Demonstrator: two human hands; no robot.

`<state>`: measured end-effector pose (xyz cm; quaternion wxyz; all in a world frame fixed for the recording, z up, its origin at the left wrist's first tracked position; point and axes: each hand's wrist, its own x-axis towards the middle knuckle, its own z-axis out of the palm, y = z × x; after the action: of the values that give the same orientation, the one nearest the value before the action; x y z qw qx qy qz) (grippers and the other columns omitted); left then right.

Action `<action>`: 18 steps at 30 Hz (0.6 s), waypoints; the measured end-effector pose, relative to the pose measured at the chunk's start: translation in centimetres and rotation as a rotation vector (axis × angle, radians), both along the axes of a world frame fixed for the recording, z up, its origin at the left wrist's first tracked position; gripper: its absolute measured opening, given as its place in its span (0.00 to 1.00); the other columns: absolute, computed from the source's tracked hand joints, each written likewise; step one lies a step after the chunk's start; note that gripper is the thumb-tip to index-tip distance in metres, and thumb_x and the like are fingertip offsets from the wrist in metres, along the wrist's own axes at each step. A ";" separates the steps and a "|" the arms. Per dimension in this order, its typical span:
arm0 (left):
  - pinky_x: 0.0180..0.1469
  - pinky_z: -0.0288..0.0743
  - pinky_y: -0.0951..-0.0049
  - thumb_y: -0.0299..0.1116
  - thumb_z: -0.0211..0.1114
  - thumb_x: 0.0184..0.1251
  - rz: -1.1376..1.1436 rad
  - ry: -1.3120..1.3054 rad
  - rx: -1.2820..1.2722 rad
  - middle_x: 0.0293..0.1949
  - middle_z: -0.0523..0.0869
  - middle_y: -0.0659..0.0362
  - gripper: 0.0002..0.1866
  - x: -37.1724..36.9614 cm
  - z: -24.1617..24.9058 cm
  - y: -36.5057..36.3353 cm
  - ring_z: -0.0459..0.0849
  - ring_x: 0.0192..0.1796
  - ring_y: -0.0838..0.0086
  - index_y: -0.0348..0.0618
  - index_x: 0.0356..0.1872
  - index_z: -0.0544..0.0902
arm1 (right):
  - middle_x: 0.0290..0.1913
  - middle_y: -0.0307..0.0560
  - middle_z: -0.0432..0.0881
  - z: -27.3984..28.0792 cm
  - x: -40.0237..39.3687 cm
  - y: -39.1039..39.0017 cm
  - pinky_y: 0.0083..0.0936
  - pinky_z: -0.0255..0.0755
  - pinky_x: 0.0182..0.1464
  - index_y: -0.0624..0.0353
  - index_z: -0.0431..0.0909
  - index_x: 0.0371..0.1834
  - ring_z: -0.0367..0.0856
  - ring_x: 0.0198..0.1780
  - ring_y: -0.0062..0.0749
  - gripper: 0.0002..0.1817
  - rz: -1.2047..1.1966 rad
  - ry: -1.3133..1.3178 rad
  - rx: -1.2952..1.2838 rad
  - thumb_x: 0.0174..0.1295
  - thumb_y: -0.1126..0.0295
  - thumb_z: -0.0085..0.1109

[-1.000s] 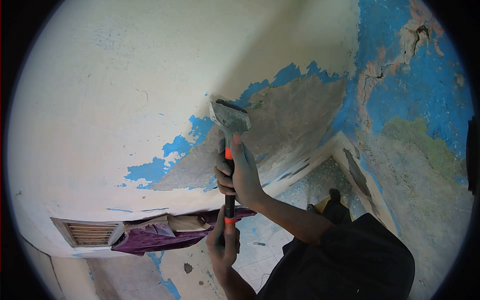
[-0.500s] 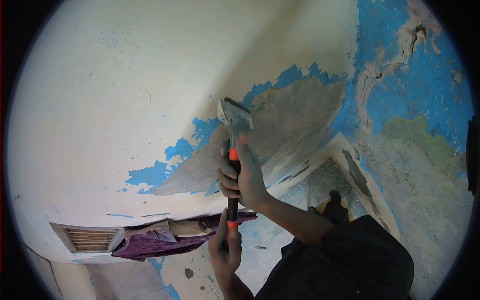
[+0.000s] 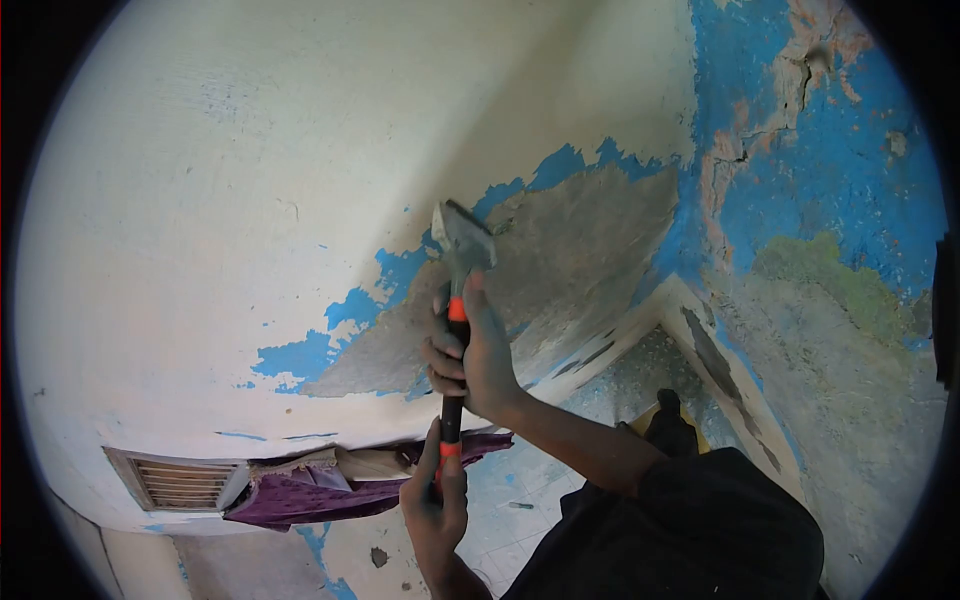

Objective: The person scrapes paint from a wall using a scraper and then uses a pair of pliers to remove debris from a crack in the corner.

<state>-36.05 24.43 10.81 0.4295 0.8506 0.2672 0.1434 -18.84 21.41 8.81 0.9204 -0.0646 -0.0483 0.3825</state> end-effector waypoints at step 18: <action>0.26 0.59 0.82 0.27 0.58 0.71 -0.052 -0.003 0.195 0.20 0.73 0.65 0.22 -0.5 3.1 1.1 0.68 0.24 0.86 0.33 0.65 0.73 | 0.17 0.29 0.55 1.3 -0.3 0.7 0.16 0.46 0.11 0.47 0.66 0.39 0.48 0.11 0.15 0.30 -0.052 0.079 0.100 0.65 0.30 0.37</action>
<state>-36.54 25.57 13.91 0.3489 0.8947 0.2292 0.1590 -19.14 22.10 10.09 0.9334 -0.0047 -0.0295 0.3576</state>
